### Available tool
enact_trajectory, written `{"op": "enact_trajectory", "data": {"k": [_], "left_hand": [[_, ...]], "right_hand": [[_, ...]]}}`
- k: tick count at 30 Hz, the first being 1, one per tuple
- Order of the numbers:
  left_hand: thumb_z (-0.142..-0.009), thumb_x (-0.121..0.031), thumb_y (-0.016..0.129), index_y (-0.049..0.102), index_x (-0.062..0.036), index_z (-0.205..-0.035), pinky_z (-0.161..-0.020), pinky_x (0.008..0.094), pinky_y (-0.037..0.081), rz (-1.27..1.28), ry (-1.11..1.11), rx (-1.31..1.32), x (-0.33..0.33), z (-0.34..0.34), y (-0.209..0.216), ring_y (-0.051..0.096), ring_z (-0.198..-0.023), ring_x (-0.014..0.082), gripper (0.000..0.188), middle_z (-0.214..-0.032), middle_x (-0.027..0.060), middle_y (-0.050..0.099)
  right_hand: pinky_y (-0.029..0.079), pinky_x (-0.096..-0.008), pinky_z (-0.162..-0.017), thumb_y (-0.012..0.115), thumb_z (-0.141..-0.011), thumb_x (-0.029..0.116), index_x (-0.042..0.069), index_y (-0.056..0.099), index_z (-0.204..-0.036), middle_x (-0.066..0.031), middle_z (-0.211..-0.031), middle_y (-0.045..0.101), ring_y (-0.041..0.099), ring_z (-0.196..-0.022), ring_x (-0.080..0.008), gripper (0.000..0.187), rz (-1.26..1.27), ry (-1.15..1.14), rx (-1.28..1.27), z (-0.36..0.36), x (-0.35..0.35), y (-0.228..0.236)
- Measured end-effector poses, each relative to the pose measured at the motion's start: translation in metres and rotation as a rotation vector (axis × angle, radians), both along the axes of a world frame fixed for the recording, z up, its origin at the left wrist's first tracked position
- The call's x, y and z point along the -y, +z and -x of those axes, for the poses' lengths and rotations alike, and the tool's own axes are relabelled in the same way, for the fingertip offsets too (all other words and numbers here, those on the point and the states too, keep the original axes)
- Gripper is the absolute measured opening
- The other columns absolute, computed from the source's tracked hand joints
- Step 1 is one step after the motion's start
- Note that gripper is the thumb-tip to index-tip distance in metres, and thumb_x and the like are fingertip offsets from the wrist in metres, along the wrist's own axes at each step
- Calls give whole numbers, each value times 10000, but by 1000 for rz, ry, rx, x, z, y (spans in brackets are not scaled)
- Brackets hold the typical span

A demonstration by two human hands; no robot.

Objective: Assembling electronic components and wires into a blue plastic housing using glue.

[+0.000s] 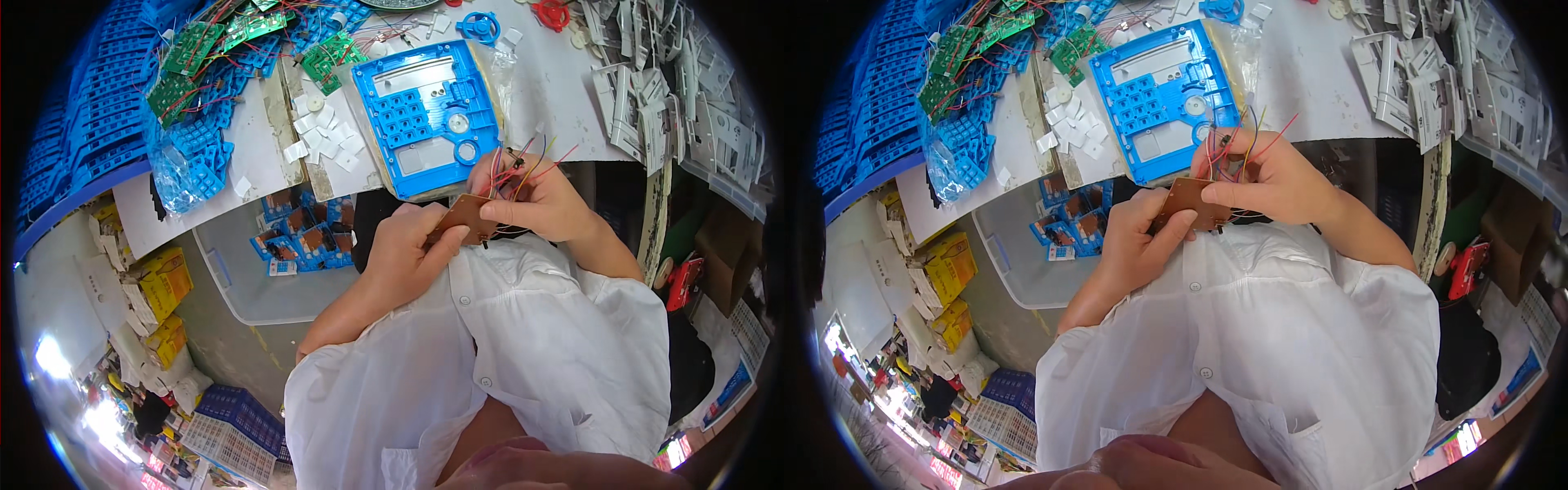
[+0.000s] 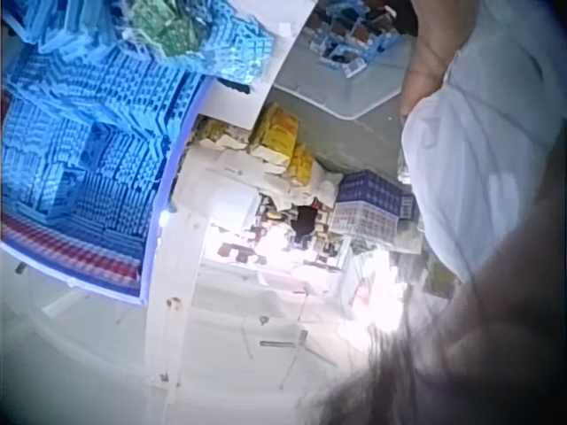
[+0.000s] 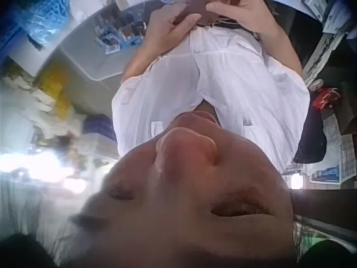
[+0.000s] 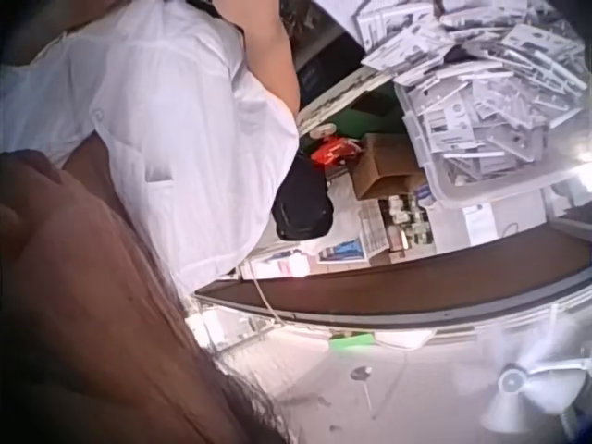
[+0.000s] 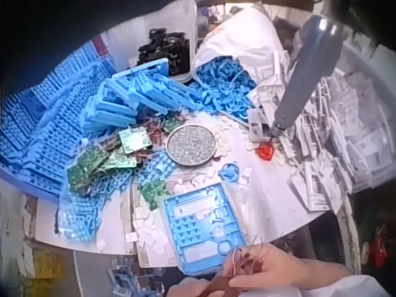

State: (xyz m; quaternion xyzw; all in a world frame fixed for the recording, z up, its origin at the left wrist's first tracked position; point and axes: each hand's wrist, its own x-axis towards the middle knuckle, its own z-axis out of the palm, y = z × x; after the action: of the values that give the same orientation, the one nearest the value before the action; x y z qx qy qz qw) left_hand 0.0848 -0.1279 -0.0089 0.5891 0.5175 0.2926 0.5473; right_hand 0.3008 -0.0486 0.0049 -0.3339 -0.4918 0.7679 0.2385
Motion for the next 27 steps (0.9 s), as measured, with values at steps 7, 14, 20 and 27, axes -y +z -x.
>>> {"op": "enact_trajectory", "data": {"k": [7,14,20,27], "left_hand": [[-866,-102,713,622,-22,-1196,-755,341,516,-116,102,73,-6,20,9,661,-838,240,352,-950,129,677],[-835,-245,774,571,-18,-1311,-579,311,496,-136,196,-259,-21,35,5,641,-706,196,565,-872,83,637],[-824,-422,759,571,-40,-1351,-544,331,469,-391,-45,-683,-36,44,1,590,-626,222,677,-749,64,566],[-826,-408,754,579,-57,-1352,-532,334,470,-437,-115,-734,-35,51,-8,577,-611,213,656,-742,50,542]], "right_hand": [[465,-247,-842,732,-859,50,21,649,-1038,2,-977,631,575,-927,-82,200,-127,7,54,1,-45,14],[430,-219,-727,719,-861,117,58,657,-1011,60,-840,592,494,-775,-37,172,-321,203,164,30,-83,-5],[429,-212,-720,722,-872,124,65,651,-1008,56,-834,587,495,-759,-39,165,-262,192,147,34,-79,-14],[429,-213,-722,737,-868,123,49,650,-1029,39,-821,575,493,-766,-42,198,-301,130,250,38,-86,-17]]}}
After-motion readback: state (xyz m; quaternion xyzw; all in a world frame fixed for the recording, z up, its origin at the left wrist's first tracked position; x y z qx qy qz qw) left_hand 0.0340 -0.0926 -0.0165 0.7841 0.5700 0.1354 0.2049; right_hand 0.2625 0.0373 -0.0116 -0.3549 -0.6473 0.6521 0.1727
